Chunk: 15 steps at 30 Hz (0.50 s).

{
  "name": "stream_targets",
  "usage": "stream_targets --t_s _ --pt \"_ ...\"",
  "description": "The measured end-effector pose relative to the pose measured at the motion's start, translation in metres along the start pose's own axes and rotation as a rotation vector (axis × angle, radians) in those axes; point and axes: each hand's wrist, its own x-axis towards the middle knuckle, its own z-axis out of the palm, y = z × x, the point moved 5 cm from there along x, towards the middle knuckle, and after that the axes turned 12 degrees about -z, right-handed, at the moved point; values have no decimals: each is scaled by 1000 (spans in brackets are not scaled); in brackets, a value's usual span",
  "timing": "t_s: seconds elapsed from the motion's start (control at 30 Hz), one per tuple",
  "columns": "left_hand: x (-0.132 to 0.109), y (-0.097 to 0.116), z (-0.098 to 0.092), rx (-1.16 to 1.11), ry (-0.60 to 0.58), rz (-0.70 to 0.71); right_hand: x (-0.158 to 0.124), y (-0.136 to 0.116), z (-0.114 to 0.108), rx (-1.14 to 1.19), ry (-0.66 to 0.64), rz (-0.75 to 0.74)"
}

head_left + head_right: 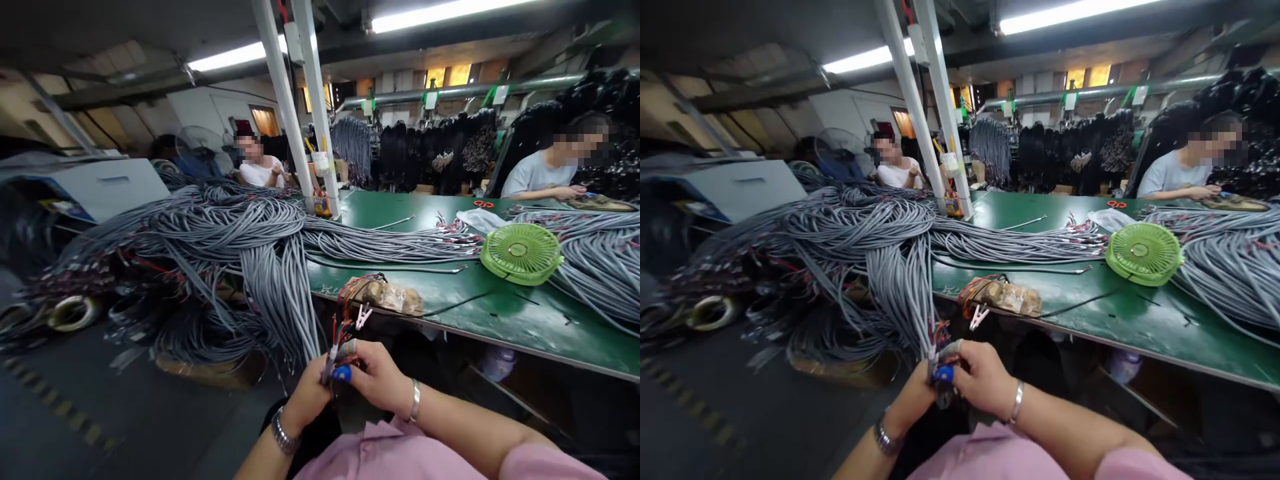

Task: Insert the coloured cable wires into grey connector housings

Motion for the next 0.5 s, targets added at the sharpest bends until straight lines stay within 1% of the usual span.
stream_targets --t_s 0.13,0.2,0.23,0.27,0.3,0.33,0.4,0.5 --pt "1 0 5 6 10 11 -19 8 -21 52 46 38" --pt "-1 -1 3 -70 8 -11 -30 17 -32 22 61 67" --pt "-2 -2 0 -140 33 -17 -35 22 -38 -1 77 77" --pt "-4 -2 -5 -222 87 -9 -40 27 -43 -18 91 95" --pt "-7 -2 -12 -316 170 14 -44 33 -47 -34 87 117" --pt "-10 -2 -20 -413 252 42 -48 39 -51 -52 79 129" --pt "-18 -2 -37 -566 379 90 -53 50 -58 -87 55 145" --pt "-34 -2 -68 -719 503 174 -56 66 -67 -184 -51 131"
